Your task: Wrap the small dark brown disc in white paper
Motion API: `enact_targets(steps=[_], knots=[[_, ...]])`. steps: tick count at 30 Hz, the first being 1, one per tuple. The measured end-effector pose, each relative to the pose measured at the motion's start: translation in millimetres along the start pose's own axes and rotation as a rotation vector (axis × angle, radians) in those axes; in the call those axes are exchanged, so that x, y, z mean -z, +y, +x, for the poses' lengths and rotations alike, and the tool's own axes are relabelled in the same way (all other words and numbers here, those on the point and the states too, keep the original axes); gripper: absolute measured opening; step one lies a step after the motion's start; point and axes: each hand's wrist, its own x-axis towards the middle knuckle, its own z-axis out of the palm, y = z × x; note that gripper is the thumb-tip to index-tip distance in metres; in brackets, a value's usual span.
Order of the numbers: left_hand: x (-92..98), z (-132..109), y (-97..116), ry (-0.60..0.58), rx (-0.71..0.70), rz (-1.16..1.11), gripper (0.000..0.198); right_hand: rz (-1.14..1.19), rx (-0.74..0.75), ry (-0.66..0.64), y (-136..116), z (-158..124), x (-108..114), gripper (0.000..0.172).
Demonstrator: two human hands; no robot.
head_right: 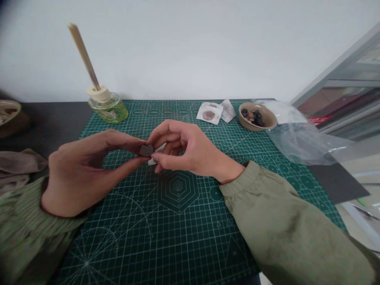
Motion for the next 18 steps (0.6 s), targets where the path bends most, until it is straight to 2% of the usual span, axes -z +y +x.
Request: enact_targets(steps=[8,18], knots=[[0.7,-3.8,-1.4,0.081,-0.130,0.033,0.008,0.000,0.001,-0.026,-7.6,-5.9,-2.0,0.051],[5.0,-6.7,-3.3,0.095,-0.161,0.063,0.013,0.017,0.009,-0.033,-9.5,-8.0,-2.6,0.045]])
